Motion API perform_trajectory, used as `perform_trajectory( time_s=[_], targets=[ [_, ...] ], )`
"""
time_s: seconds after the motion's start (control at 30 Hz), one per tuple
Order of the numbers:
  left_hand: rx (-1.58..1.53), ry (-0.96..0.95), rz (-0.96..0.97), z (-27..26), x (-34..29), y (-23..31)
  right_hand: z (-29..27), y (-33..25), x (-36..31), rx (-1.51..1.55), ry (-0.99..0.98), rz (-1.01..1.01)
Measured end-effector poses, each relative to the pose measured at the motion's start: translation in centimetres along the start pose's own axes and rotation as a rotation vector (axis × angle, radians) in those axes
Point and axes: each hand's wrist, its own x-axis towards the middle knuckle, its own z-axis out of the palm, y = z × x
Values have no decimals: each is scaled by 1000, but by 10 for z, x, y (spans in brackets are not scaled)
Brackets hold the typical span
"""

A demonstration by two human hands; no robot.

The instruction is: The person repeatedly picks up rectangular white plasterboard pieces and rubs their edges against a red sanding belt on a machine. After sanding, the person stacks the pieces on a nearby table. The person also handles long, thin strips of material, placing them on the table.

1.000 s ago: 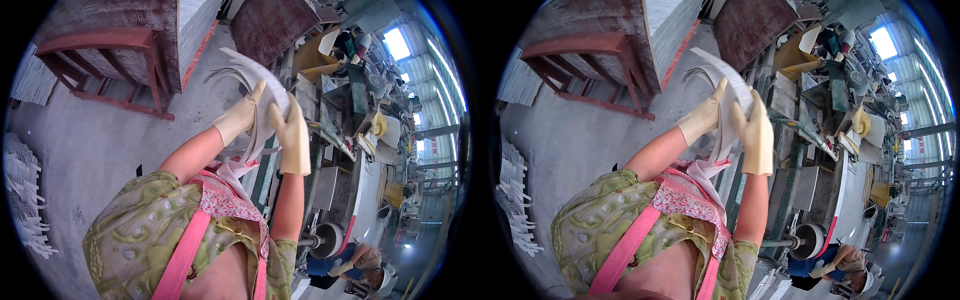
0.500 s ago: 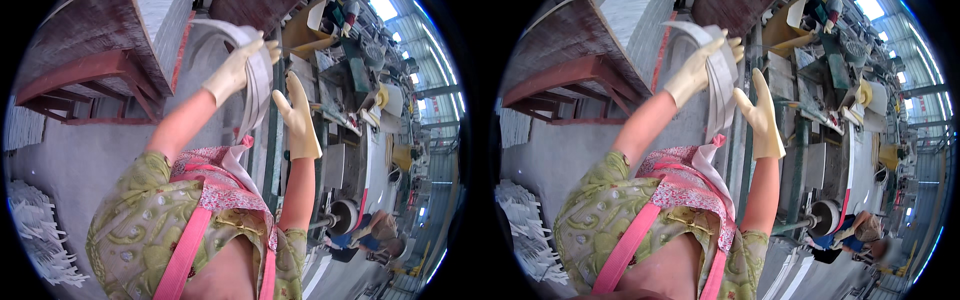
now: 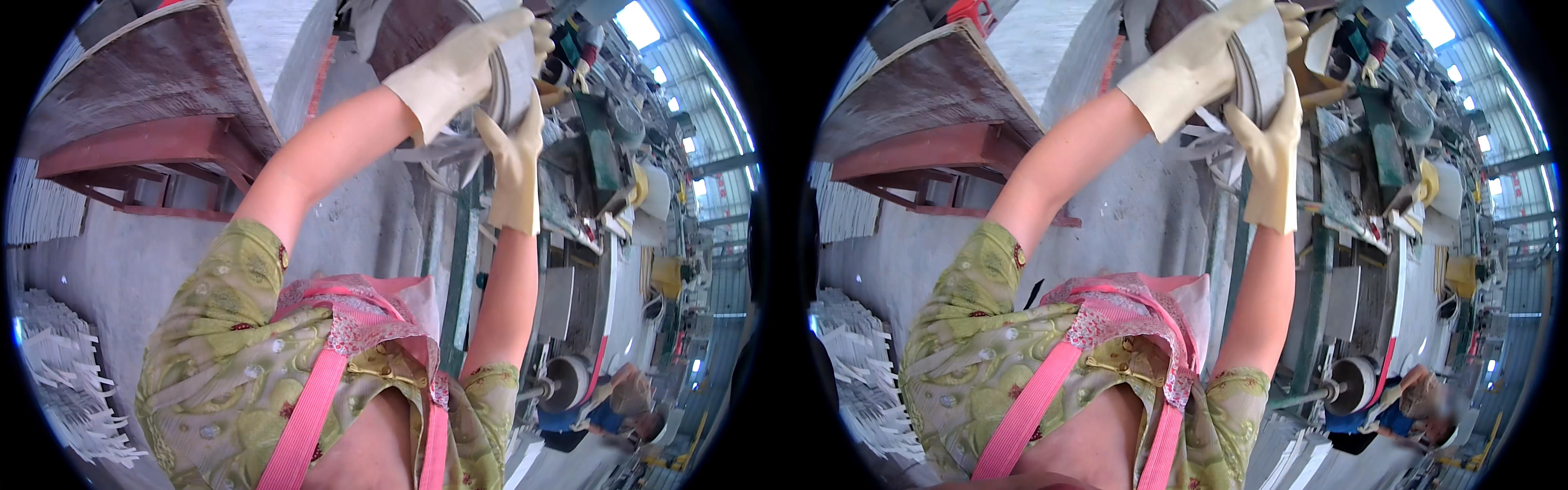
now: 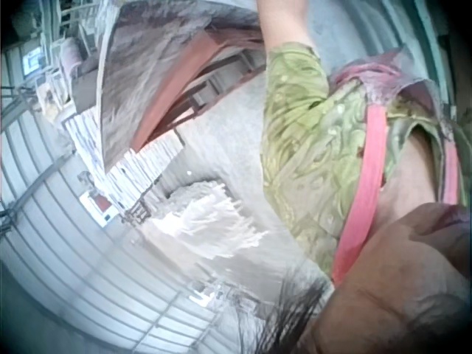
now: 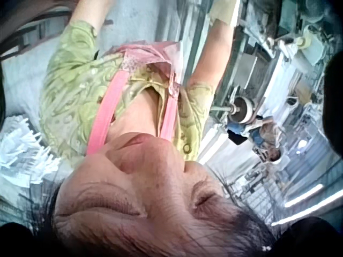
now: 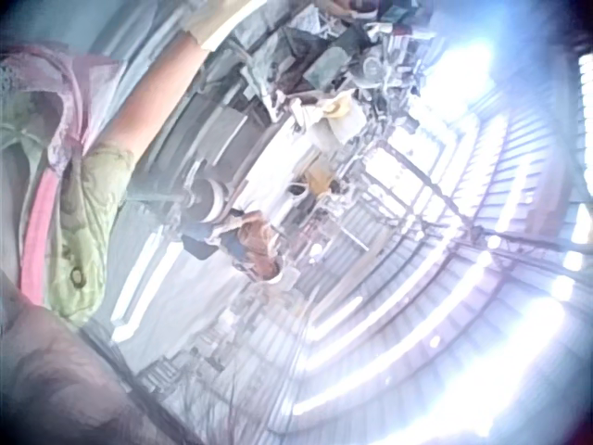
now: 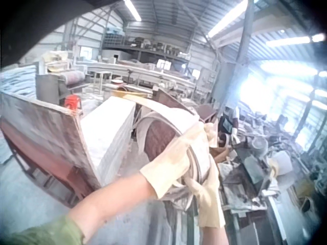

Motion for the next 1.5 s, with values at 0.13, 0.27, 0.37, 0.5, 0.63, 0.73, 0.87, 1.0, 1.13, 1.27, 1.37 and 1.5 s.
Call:
perform_trajectory(
  time_s=[0.13,0.27,0.37,0.5,0.63,0.73,0.87,1.0,1.13,1.27,1.37,1.5],
  targets=[
    [106,48,33,-19,-12,2,11,15,-11,7,-96,84],
    [138,215,80,-56,-11,0,36,20,-15,57,-120,192],
    [173,249,77,-84,-1,-5,53,55,-11,154,-156,231],
    [146,244,101,-104,22,-3,76,77,3,174,-260,358],
    [198,274,116,-103,65,0,120,139,44,183,-120,364],
    [330,244,96,-123,109,15,157,182,92,359,-23,134],
    [426,166,177,-157,161,41,182,202,172,397,-84,-20],
    [238,137,297,-186,225,105,209,213,261,326,-33,-152],
    [-18,-4,454,-208,271,190,237,159,361,234,29,-406],
    [-142,-54,481,-201,306,292,281,148,452,122,3,-560],
    [-84,-29,551,-254,323,350,328,155,520,181,2,-617],
    [48,74,650,-316,330,433,399,142,620,449,-10,-708]
  ],
)
